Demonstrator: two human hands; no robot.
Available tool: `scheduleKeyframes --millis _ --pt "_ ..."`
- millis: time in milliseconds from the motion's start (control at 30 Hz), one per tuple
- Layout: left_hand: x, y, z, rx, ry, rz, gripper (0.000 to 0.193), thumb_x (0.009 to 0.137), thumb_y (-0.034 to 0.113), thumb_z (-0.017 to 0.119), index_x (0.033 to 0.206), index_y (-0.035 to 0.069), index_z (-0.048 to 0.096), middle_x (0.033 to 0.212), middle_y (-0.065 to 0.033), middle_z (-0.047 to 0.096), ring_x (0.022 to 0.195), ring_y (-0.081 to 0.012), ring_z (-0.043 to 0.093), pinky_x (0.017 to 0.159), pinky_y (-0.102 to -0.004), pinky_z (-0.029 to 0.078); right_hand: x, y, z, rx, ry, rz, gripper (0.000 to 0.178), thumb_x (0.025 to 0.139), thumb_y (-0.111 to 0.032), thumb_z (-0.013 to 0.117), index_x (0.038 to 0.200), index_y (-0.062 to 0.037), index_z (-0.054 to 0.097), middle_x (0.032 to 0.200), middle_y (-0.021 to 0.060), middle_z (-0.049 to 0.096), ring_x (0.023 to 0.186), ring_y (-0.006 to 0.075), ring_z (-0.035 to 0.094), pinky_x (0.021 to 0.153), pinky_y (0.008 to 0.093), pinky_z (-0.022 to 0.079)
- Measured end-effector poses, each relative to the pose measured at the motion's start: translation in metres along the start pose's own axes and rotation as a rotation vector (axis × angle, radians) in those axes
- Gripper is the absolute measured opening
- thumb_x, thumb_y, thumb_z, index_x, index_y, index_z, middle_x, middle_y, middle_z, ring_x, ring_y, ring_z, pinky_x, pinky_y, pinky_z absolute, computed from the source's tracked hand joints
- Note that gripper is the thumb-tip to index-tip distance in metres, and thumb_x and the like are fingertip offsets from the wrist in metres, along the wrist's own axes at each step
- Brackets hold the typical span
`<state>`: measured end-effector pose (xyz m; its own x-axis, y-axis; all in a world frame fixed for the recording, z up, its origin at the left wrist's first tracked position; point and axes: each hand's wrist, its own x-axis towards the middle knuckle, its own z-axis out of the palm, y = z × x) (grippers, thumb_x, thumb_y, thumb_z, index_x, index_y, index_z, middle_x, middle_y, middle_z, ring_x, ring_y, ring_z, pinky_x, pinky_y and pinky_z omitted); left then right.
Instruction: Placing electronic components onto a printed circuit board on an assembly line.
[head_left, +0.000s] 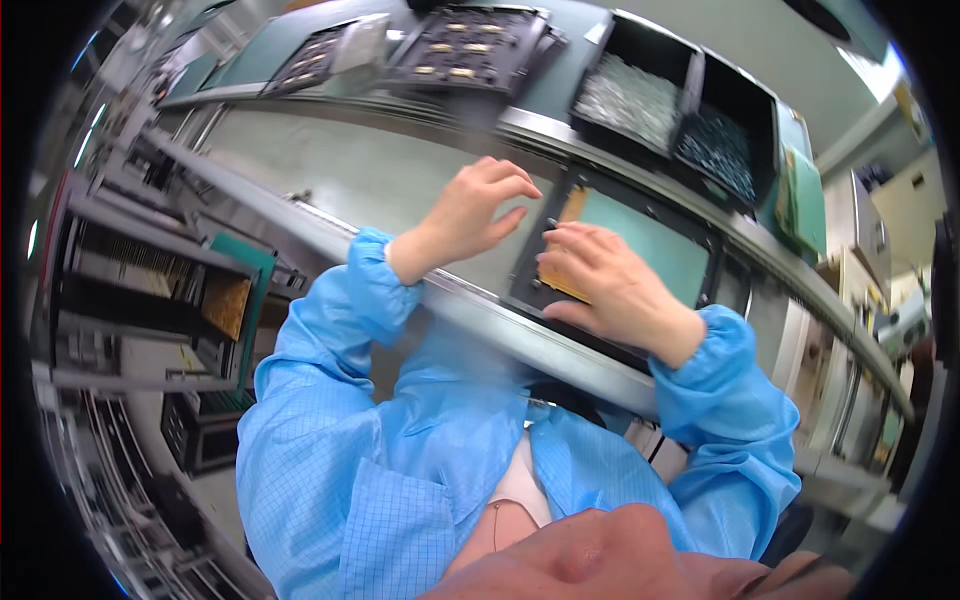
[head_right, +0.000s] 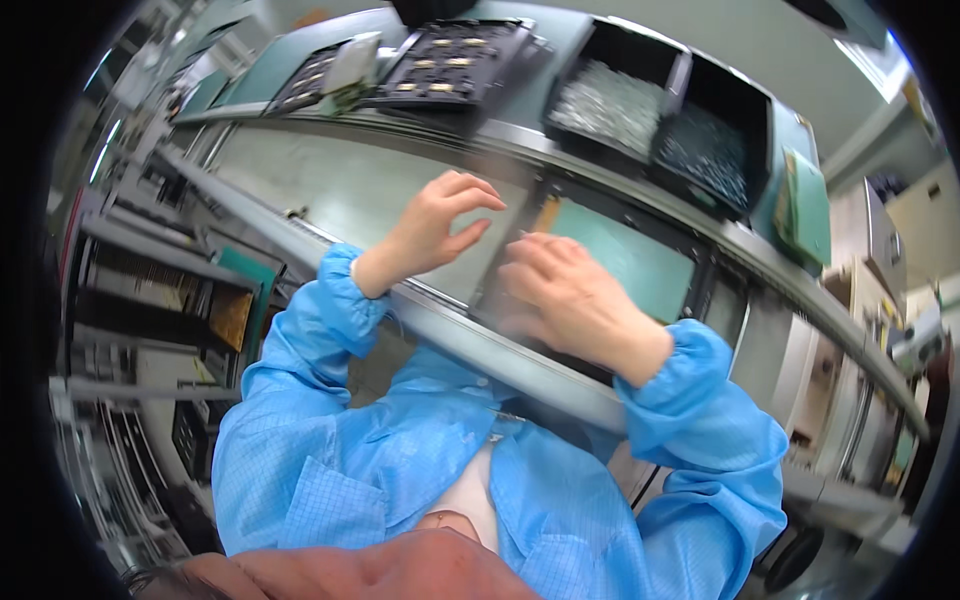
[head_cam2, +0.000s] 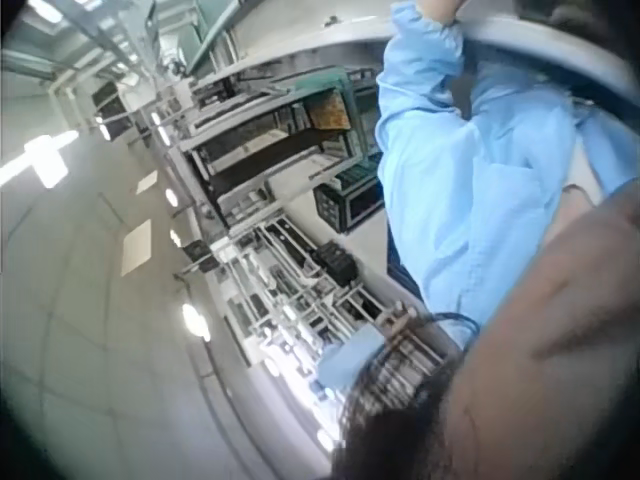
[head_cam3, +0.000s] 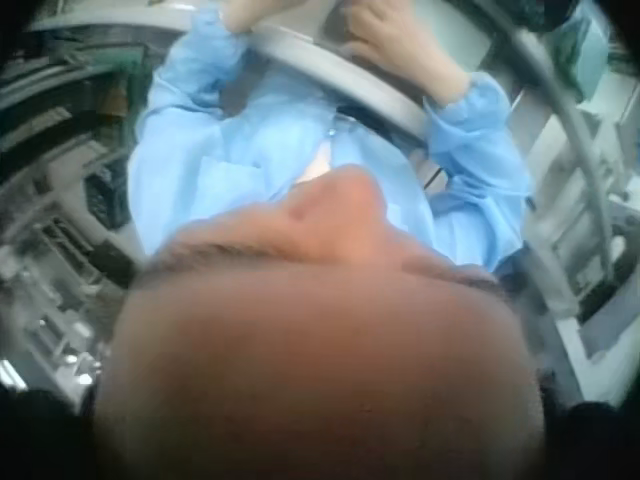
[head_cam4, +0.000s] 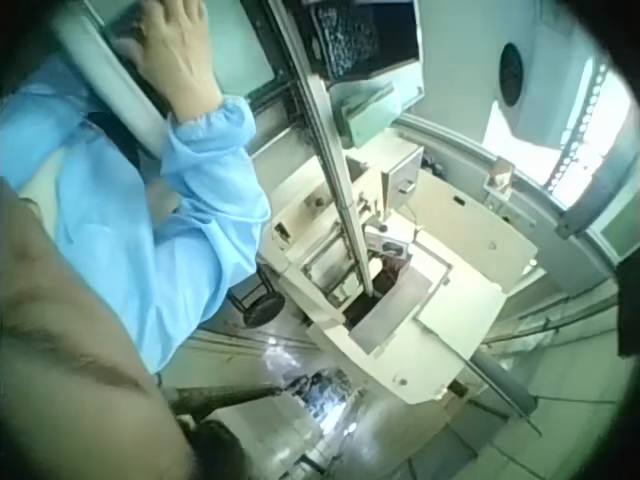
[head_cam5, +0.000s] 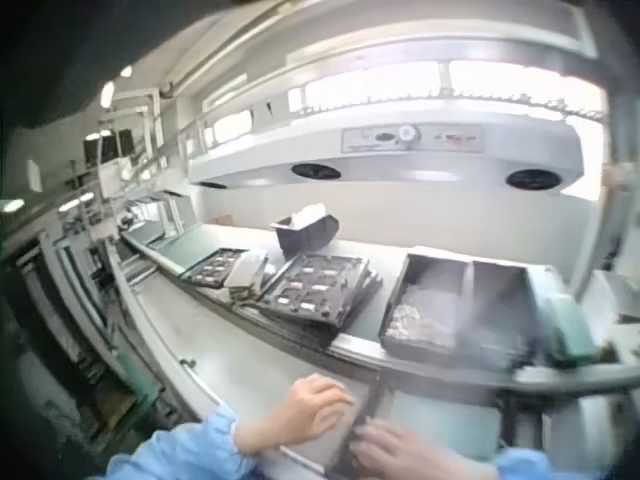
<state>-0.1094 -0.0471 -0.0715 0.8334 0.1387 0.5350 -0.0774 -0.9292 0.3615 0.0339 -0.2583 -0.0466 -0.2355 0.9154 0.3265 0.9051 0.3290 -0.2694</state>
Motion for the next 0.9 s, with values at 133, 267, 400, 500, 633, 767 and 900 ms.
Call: scheduleKeyframes --millis 133,267,400,500,633,767,900 --pt "0.000 -0.043 -0.008 0.050 0.158 -0.198 0.019 0.084 0.014 0.070 0.102 0.010 0.069 0.093 -0.0085 0.068 0.086 -0.0253 0.066 0.075 -0.0355 0.053 0.040 0.003 0.037 -0.047 -0.167 -0.091 0.041 0.091 -0.041 0.063 0.107 -0.0034 0.065 0.114 0.0158 0.062 0.118 0.0324 0.054 0.107 0.0430 0.038" --pt "0.029 -0.124 -0.016 -0.425 0.444 -0.820 0.033 0.085 0.035 0.073 0.091 0.002 0.070 0.075 -0.0092 0.071 0.063 -0.0178 0.067 0.061 -0.0356 0.053 0.046 0.006 0.040 0.002 -0.353 -0.024 0.036 0.096 -0.038 0.058 0.089 -0.0047 0.068 0.089 0.0123 0.065 0.099 0.0302 0.058 0.104 0.0422 0.039" --pt "0.064 -0.168 -0.001 -0.332 0.872 -1.044 0.057 0.077 0.040 0.082 0.104 -0.004 0.058 0.101 -0.0181 0.063 0.091 -0.0294 0.064 0.079 -0.0395 0.051 0.021 0.003 0.025 -0.028 -0.345 0.015 0.034 0.096 -0.034 0.058 0.084 -0.0045 0.069 0.087 0.0116 0.065 0.094 0.0295 0.059 0.105 0.0442 0.038" --pt "0.088 -0.153 0.008 -0.155 0.992 -1.133 0.074 0.072 0.037 0.086 0.119 -0.003 0.045 0.118 -0.0222 0.050 0.109 -0.0353 0.054 0.093 -0.0419 0.047 -0.015 0.007 0.005 -0.040 -0.378 0.129 0.031 0.096 -0.030 0.058 0.086 -0.0041 0.069 0.089 0.0108 0.066 0.095 0.0286 0.061 0.108 0.0457 0.037" --pt "0.099 -0.150 0.016 -0.100 0.987 -1.194 0.075 0.071 0.026 0.086 0.124 -0.003 0.040 0.123 -0.0236 0.044 0.112 -0.0392 0.052 0.096 -0.0439 0.046 -0.067 0.006 -0.022 -0.047 -0.375 0.271 0.030 0.096 -0.028 0.058 0.085 -0.0029 0.070 0.088 0.0103 0.067 0.093 0.0279 0.062 0.108 0.0452 0.037" --pt "0.094 -0.157 0.005 -0.141 0.982 -1.261 0.080 0.068 0.018 0.084 0.131 0.001 0.038 0.124 -0.0238 0.042 0.113 -0.0401 0.051 0.096 -0.0454 0.047 -0.111 0.005 -0.046 -0.076 -0.346 0.467 0.030 0.095 -0.024 0.059 0.080 -0.0005 0.070 0.081 0.0119 0.066 0.088 0.0287 0.063 0.107 0.0444 0.038" --pt "0.071 -0.156 -0.013 -0.310 1.022 -1.301 0.095 0.065 0.015 0.082 0.142 0.007 0.028 0.130 -0.0242 0.039 0.115 -0.0406 0.051 0.099 -0.0444 0.047 -0.159 0.005 -0.059 -0.105 -0.283 0.643 0.034 0.095 -0.025 0.060 0.074 0.0009 0.069 0.076 0.0141 0.067 0.085 0.0307 0.063 0.104 0.0451 0.040"
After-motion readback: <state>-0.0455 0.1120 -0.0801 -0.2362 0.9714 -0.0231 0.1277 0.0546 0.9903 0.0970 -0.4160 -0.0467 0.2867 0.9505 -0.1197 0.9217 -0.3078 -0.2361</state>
